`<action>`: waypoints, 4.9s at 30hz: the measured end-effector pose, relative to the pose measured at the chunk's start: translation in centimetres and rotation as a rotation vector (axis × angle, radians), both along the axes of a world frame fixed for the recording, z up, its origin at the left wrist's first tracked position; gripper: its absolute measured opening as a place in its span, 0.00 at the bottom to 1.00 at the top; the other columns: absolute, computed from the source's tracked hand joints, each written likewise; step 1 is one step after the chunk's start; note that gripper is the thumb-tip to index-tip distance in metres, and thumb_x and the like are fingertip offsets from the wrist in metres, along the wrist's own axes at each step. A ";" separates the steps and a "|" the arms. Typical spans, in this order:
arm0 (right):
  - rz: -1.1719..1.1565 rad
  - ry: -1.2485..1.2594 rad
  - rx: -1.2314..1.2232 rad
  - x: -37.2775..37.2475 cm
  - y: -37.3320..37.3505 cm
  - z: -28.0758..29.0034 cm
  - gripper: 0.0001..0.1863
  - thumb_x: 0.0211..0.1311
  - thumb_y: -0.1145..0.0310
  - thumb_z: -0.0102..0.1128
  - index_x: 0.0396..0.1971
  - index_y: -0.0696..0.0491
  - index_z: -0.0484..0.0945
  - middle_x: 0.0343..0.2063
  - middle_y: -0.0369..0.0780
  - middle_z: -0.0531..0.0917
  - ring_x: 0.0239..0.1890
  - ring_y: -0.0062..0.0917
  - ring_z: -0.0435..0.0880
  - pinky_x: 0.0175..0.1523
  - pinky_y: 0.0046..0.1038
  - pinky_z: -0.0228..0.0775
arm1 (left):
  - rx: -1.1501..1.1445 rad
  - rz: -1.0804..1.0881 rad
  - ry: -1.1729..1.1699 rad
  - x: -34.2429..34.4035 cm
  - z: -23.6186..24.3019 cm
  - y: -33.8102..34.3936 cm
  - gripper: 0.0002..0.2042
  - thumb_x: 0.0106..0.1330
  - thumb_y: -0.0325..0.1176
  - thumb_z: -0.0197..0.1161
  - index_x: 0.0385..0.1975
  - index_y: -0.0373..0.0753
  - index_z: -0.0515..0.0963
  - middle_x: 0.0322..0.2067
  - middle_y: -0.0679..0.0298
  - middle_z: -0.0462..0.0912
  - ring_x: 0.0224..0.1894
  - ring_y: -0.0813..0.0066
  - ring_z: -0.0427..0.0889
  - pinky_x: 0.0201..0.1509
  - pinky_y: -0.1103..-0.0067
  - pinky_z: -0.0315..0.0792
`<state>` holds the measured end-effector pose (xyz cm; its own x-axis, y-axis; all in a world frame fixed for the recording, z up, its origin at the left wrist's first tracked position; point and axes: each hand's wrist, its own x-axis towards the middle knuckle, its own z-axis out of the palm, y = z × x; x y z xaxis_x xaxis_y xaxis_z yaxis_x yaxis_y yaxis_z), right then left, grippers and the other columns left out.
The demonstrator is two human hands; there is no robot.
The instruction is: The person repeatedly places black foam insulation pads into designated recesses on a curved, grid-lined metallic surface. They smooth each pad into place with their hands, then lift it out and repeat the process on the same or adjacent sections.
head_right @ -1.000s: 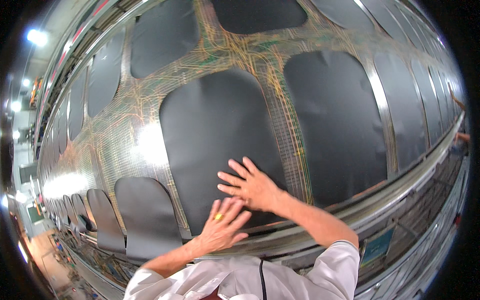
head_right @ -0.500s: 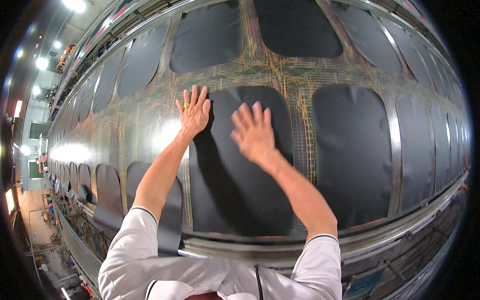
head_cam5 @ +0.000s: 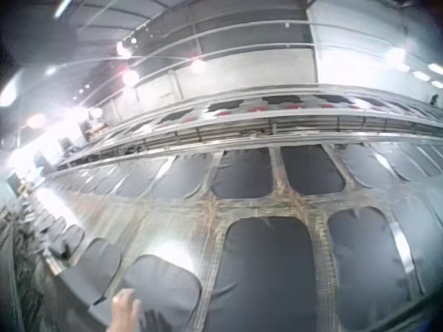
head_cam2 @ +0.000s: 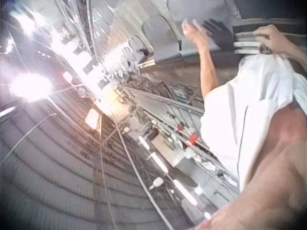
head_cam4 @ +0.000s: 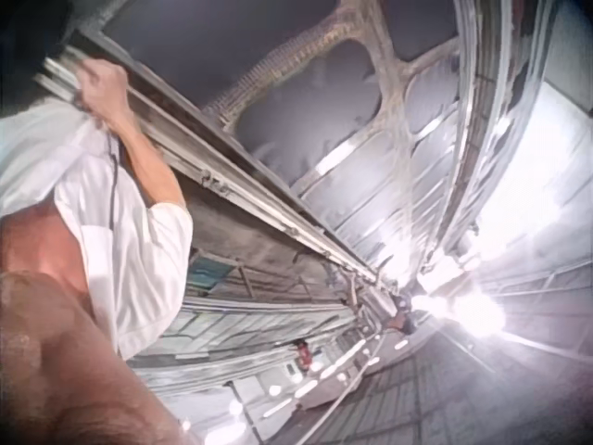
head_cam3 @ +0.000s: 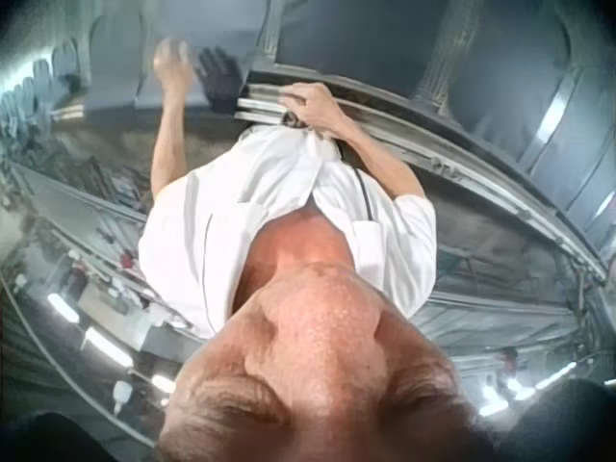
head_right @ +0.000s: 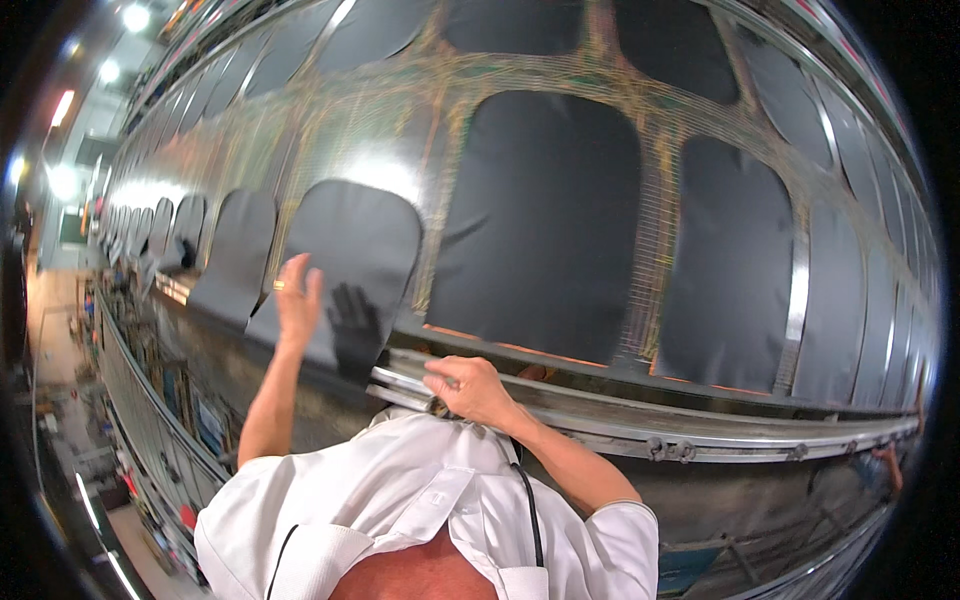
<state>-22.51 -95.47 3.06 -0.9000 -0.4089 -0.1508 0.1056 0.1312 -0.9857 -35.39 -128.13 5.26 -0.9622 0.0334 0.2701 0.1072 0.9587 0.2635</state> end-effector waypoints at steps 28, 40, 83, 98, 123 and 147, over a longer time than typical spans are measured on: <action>-0.528 -0.308 -0.404 -2.2 -18.9 15.6 0.09 0.63 0.69 0.64 0.26 0.56 0.77 0.23 0.26 0.75 0.25 0.07 0.66 0.30 0.15 0.57 | 1.374 0.169 -0.657 1.1 15.3 -22.9 0.08 0.68 0.36 0.62 0.28 0.41 0.78 0.24 0.76 0.80 0.21 0.91 0.75 0.22 0.90 0.67; -0.727 0.053 -0.691 -20.8 -15.4 24.2 0.13 0.60 0.72 0.63 0.18 0.48 0.71 0.21 0.29 0.75 0.24 0.12 0.72 0.29 0.21 0.66 | 1.624 0.106 -0.439 -16.0 23.9 -16.9 0.06 0.66 0.34 0.64 0.33 0.38 0.78 0.27 0.65 0.83 0.25 0.78 0.83 0.27 0.82 0.80; -1.202 -0.261 -0.091 -11.8 -20.4 -5.2 0.15 0.60 0.73 0.66 0.19 0.56 0.68 0.17 0.25 0.65 0.21 0.09 0.57 0.23 0.20 0.48 | 1.048 0.229 -1.068 -12.2 -3.1 -21.7 0.13 0.67 0.36 0.66 0.20 0.42 0.74 0.20 0.74 0.74 0.22 0.84 0.75 0.27 0.79 0.80; -1.194 -0.484 0.054 -11.4 -20.1 -3.4 0.13 0.59 0.69 0.68 0.22 0.61 0.76 0.16 0.33 0.76 0.17 0.12 0.70 0.17 0.22 0.71 | 0.968 0.295 -1.081 -10.8 -3.7 -22.0 0.14 0.67 0.39 0.66 0.22 0.40 0.74 0.18 0.68 0.76 0.19 0.72 0.83 0.23 0.79 0.79; -1.160 -0.579 0.034 -11.0 -19.3 -3.7 0.12 0.59 0.73 0.69 0.22 0.63 0.76 0.16 0.35 0.75 0.15 0.15 0.74 0.16 0.23 0.77 | 0.944 0.309 -1.170 -10.9 -4.0 -22.0 0.16 0.66 0.35 0.67 0.18 0.39 0.71 0.18 0.71 0.73 0.20 0.72 0.83 0.25 0.78 0.81; -1.104 -0.594 0.008 -10.8 -19.1 -3.3 0.12 0.61 0.73 0.66 0.22 0.57 0.73 0.16 0.28 0.71 0.18 0.08 0.67 0.18 0.24 0.79 | 1.013 0.322 -1.294 -11.7 -3.7 -23.1 0.14 0.64 0.36 0.69 0.19 0.35 0.77 0.17 0.74 0.70 0.20 0.86 0.72 0.32 0.78 0.83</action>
